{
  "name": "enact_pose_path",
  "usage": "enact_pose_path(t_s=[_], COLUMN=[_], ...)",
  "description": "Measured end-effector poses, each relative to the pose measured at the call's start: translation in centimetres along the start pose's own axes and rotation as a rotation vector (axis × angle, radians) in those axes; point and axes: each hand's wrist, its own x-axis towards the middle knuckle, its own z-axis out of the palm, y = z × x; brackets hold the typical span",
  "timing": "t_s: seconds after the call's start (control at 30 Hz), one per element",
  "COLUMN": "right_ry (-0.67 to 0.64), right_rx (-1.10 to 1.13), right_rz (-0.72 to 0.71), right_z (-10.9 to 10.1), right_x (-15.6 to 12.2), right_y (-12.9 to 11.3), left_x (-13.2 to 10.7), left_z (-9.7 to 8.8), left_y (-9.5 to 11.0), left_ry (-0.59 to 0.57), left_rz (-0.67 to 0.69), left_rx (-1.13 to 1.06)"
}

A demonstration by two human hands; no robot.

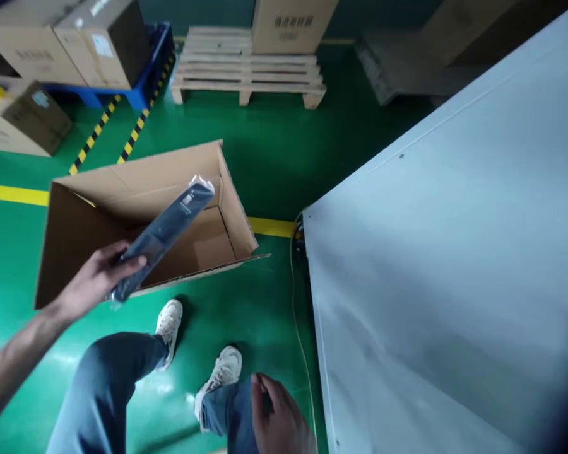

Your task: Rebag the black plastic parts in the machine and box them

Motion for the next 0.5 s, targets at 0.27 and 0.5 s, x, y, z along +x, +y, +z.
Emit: enact_pose_path(t_s=[0.27, 0.5], right_ry=[-0.152, -0.173], right_rx=[0.887, 1.168], right_rz=[-0.022, 0.083], right_z=[-3.4, -7.0], right_x=[0.0, -5.0], right_y=[-10.7, -17.5], left_x=[-17.3, -26.3], left_z=[5.8, 7.5], left_y=[-4.5, -8.9], left_ry=[-0.113, -0.204], left_rz=[0.026, 0.108], left_rx=[-0.282, -0.004])
